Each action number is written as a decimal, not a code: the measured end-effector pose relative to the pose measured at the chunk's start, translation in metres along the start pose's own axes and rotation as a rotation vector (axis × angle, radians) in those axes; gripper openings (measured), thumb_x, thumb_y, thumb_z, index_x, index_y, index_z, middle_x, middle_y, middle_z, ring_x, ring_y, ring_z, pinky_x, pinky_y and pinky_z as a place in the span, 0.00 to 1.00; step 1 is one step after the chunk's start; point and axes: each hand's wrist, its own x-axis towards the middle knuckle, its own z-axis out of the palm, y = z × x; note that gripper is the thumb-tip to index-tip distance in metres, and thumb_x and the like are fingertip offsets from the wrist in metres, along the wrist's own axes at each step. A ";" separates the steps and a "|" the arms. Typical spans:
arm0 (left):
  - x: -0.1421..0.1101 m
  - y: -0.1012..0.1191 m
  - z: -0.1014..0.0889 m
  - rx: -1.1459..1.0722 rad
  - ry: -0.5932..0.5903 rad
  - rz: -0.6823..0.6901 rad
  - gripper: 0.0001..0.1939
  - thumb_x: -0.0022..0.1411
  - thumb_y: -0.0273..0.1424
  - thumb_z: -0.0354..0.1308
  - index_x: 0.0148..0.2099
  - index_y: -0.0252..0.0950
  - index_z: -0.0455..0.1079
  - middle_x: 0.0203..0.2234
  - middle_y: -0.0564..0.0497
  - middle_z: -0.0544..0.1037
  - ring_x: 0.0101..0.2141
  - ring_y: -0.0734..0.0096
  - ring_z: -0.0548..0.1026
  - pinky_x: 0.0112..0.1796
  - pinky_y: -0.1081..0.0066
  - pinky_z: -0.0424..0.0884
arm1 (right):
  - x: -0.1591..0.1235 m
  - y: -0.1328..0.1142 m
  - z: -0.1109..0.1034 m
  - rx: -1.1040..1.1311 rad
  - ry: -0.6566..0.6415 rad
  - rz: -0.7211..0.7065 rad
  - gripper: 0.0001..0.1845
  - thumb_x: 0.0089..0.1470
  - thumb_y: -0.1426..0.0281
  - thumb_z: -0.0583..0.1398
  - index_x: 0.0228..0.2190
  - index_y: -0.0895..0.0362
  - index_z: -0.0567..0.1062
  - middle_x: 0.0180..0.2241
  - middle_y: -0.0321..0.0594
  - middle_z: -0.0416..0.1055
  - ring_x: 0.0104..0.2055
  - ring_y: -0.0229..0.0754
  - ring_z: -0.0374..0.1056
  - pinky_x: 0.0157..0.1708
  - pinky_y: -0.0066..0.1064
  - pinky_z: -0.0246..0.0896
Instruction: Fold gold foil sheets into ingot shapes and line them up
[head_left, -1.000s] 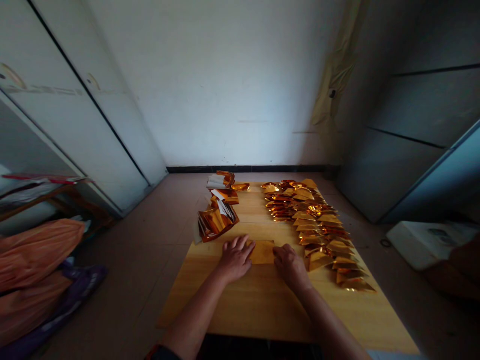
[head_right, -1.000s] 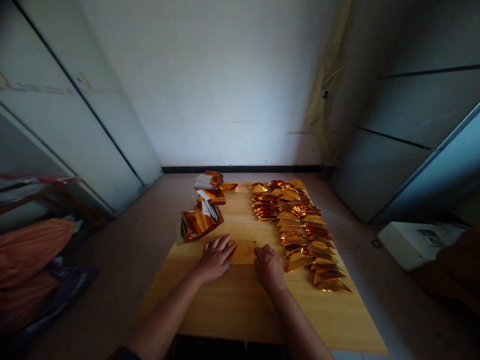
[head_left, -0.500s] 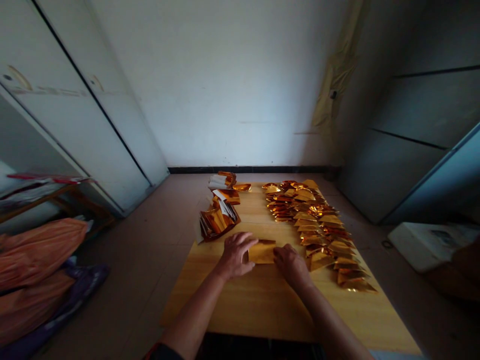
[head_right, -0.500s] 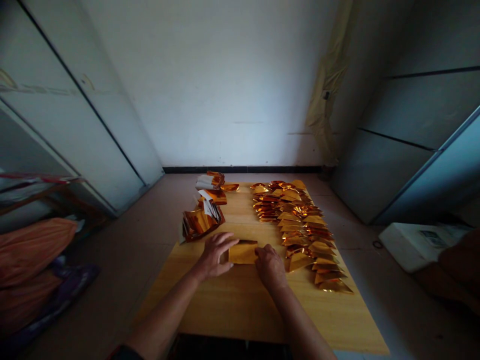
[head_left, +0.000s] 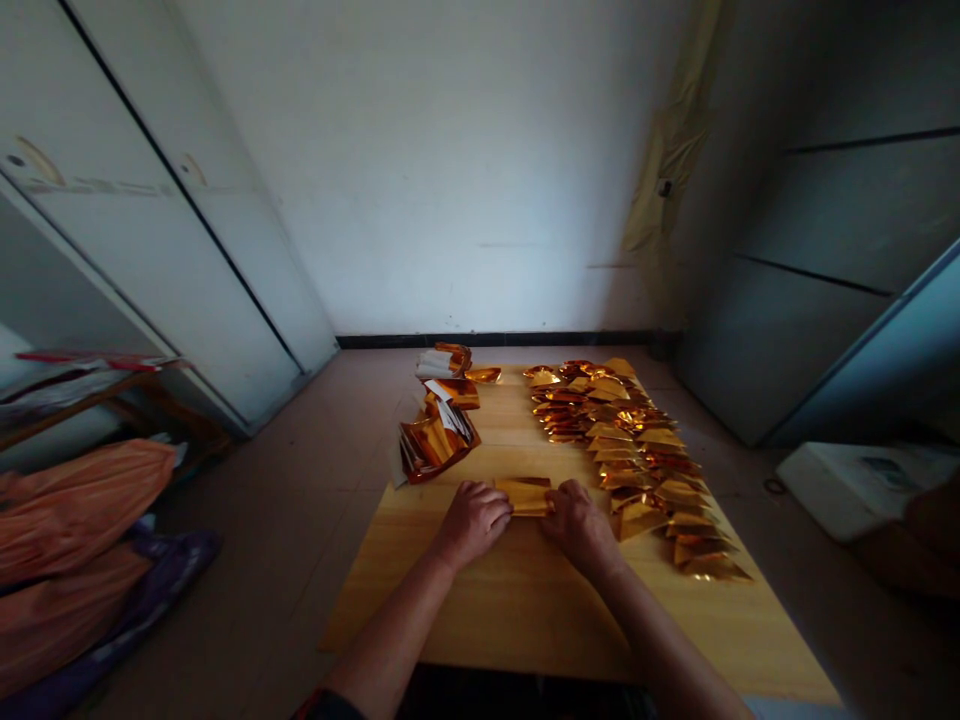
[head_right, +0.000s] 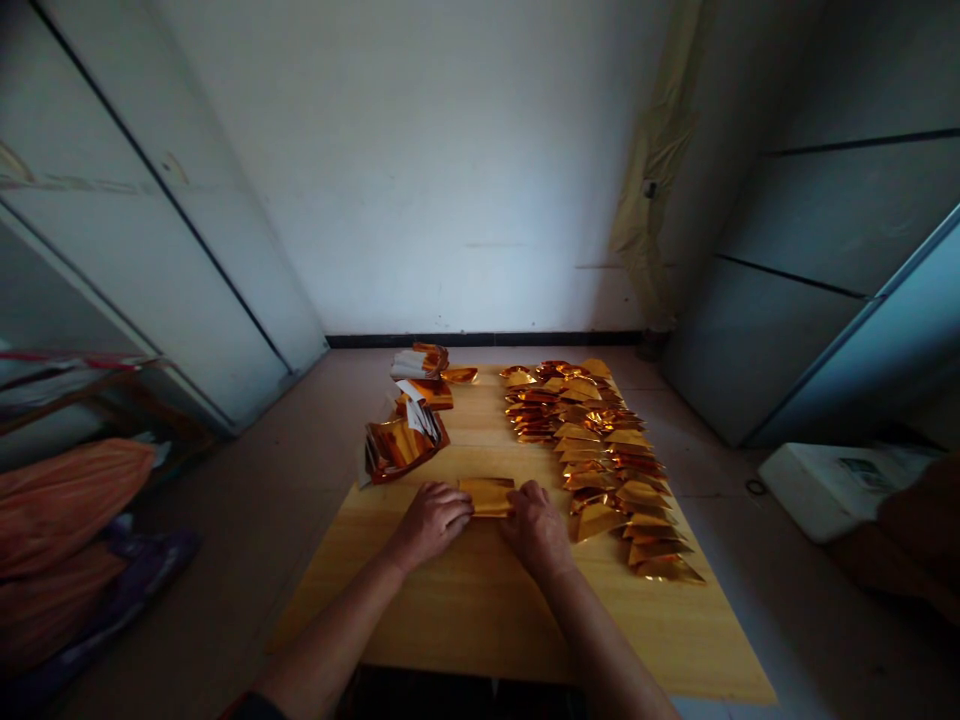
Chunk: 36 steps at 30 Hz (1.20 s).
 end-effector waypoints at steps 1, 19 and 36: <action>0.001 0.000 0.001 -0.016 0.012 -0.008 0.09 0.63 0.30 0.52 0.38 0.41 0.74 0.35 0.52 0.78 0.40 0.70 0.72 0.43 0.66 0.61 | 0.001 0.000 0.000 0.008 0.024 -0.048 0.12 0.51 0.71 0.59 0.39 0.53 0.75 0.44 0.42 0.68 0.46 0.42 0.63 0.42 0.27 0.57; 0.027 -0.004 0.028 -0.108 0.151 -0.410 0.11 0.62 0.25 0.49 0.41 0.39 0.72 0.34 0.52 0.78 0.38 0.71 0.72 0.42 0.72 0.67 | 0.032 0.013 0.005 0.066 -0.026 0.043 0.09 0.57 0.64 0.55 0.35 0.55 0.72 0.39 0.38 0.72 0.36 0.35 0.69 0.31 0.23 0.53; 0.033 -0.002 0.029 0.127 0.052 -0.491 0.14 0.64 0.28 0.49 0.50 0.39 0.68 0.37 0.47 0.78 0.39 0.68 0.74 0.40 0.71 0.68 | 0.045 -0.018 0.001 -0.208 -0.127 0.261 0.13 0.59 0.63 0.51 0.39 0.56 0.71 0.40 0.44 0.73 0.39 0.43 0.71 0.31 0.27 0.57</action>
